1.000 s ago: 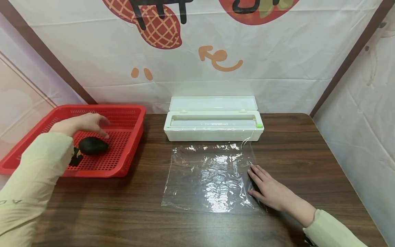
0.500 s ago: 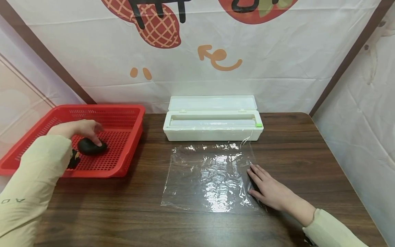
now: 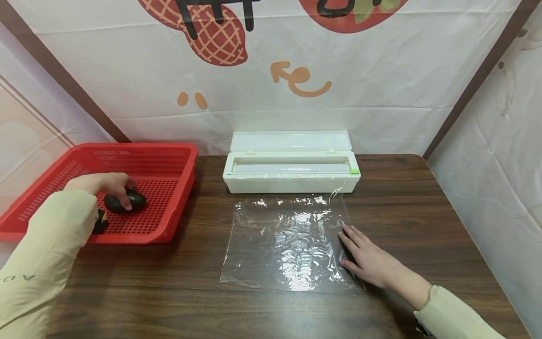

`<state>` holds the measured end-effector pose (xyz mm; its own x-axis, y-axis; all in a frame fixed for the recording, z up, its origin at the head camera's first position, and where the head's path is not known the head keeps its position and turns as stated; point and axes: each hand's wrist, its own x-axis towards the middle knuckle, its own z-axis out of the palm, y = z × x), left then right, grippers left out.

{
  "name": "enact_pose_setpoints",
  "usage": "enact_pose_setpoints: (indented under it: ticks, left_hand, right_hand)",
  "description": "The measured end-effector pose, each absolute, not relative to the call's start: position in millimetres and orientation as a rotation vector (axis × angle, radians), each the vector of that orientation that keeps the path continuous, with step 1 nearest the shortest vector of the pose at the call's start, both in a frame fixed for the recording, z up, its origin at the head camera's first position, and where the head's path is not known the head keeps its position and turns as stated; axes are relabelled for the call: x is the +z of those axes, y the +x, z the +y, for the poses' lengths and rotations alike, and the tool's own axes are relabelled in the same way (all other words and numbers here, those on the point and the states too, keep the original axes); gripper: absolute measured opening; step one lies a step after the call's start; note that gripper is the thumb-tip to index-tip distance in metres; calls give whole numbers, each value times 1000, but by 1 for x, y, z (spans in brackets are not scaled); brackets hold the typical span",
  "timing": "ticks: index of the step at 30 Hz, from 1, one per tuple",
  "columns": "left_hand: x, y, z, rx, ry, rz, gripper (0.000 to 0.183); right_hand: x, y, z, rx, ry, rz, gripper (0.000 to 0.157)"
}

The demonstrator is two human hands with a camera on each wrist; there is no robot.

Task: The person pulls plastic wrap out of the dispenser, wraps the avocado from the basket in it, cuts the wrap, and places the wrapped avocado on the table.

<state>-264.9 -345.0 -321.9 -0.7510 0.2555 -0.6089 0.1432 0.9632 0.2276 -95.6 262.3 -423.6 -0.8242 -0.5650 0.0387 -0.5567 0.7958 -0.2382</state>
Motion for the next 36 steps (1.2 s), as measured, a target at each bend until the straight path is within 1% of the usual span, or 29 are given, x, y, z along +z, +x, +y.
enact_pose_setpoints:
  ticks: [6, 16, 22, 29, 36]
  left_hand:
    - [-324, -266, -347, 198, 295, 2449, 68]
    - [-327, -266, -345, 179, 253, 2454, 68]
    - [-329, -268, -344, 204, 271, 2467, 66]
    - [-330, -270, -343, 202, 285, 2499, 68]
    - [-330, -268, -343, 218, 295, 2505, 64]
  right_hand:
    - [-423, -96, 262, -370, -911, 2936, 62]
    - [-425, -95, 263, -377, -926, 2956, 61]
    - [-426, -95, 263, -373, -933, 2965, 61]
    - [-425, -95, 262, -376, -914, 2955, 61]
    - [-424, -95, 262, -372, -922, 2959, 61]
